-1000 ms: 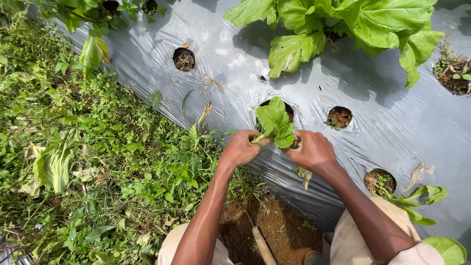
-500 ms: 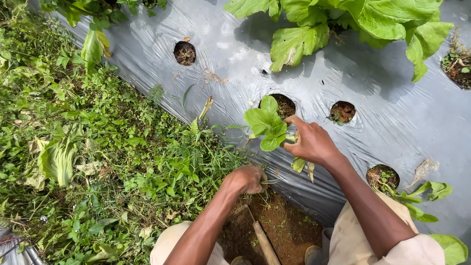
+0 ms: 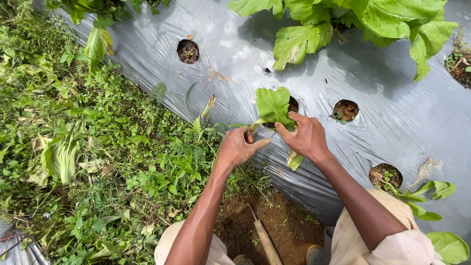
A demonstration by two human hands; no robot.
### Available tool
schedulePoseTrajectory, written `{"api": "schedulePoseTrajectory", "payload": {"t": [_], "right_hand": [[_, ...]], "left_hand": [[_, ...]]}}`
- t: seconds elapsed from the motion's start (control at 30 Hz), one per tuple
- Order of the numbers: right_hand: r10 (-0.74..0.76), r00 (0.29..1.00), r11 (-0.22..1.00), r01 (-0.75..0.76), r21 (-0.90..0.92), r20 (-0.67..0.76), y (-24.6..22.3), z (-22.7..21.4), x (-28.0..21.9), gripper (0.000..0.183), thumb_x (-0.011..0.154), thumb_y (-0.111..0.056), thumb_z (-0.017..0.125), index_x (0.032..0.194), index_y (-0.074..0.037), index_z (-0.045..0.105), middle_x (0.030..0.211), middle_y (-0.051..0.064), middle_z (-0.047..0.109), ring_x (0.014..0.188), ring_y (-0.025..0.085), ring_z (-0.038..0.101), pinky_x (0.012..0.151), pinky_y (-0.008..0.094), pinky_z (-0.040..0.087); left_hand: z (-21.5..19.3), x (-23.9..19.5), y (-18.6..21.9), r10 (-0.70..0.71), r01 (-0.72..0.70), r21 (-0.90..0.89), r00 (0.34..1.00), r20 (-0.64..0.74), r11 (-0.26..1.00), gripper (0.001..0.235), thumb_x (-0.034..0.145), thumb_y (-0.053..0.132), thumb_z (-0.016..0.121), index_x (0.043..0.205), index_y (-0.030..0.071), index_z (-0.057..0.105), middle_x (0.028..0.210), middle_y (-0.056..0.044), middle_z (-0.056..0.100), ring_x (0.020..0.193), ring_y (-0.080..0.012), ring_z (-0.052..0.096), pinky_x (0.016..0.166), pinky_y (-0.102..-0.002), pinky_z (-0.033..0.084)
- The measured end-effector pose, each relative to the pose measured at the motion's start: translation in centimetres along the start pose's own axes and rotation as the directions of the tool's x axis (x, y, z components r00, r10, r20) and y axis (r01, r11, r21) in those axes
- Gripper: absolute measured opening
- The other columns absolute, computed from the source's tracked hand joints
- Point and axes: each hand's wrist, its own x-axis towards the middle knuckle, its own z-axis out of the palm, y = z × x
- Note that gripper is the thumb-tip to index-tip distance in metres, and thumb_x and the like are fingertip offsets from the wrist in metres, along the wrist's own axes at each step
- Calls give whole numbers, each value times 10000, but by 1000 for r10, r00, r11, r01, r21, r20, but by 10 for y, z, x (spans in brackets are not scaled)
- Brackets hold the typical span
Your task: The person is weeding a patch of soil between rows of crops using a hand hoe and their hands.
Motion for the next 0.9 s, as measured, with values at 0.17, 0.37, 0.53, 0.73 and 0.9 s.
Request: {"api": "schedulePoseTrajectory", "payload": {"t": [0.17, 0.37, 0.53, 0.73, 0.9], "right_hand": [[58, 997, 998, -56, 34, -52, 40, 3, 13, 336, 870, -342, 771, 899, -18, 686, 733, 165, 655, 712, 335, 677, 704, 478, 537], [95, 995, 991, -92, 100, -25, 20, -14, 12, 299, 867, -219, 708, 613, -124, 582, 519, 45, 541, 546, 237, 542, 650, 409, 460], [112, 994, 988, -111, 107, -10, 18, -13, 10, 253, 902, -175, 678, 667, -98, 626, 551, 63, 577, 559, 236, 553, 690, 409, 484], [133, 991, 982, -136, 133, 31, -7, -26, 1, 268, 926, -186, 664, 683, -98, 596, 531, 43, 540, 519, 219, 511, 705, 401, 490], [116, 992, 984, -122, 133, 52, -6, -28, 3, 353, 987, -256, 680, 744, 0, 667, 471, 54, 540, 371, 148, 383, 759, 417, 559]], "left_hand": [[30, 31, -22, 303, -330, 17, 845, -441, 944, 275, 853, 206, 733, 1005, 53, 563, 993, -193, 575, 977, -373, 649, 805, -515, 563], [42, 31, -3, 368, -420, -71, 854, -367, 905, 440, 945, 274, 676, 1316, 59, 580, 1279, -258, 558, 1244, -438, 572, 1028, -605, 502], [67, 64, -33, 350, -416, -116, 862, -368, 902, 245, 972, 262, 684, 1129, 78, 717, 1070, -169, 723, 1082, -352, 698, 913, -471, 571], [52, 30, 3, 218, -288, -206, 927, -304, 935, 204, 923, 135, 684, 1088, 38, 755, 990, -201, 762, 967, -338, 745, 801, -397, 602], [62, 38, -6, 205, -238, -120, 950, -235, 964, 229, 875, 77, 713, 1089, 13, 767, 1003, -244, 747, 954, -383, 740, 770, -418, 616]]}}
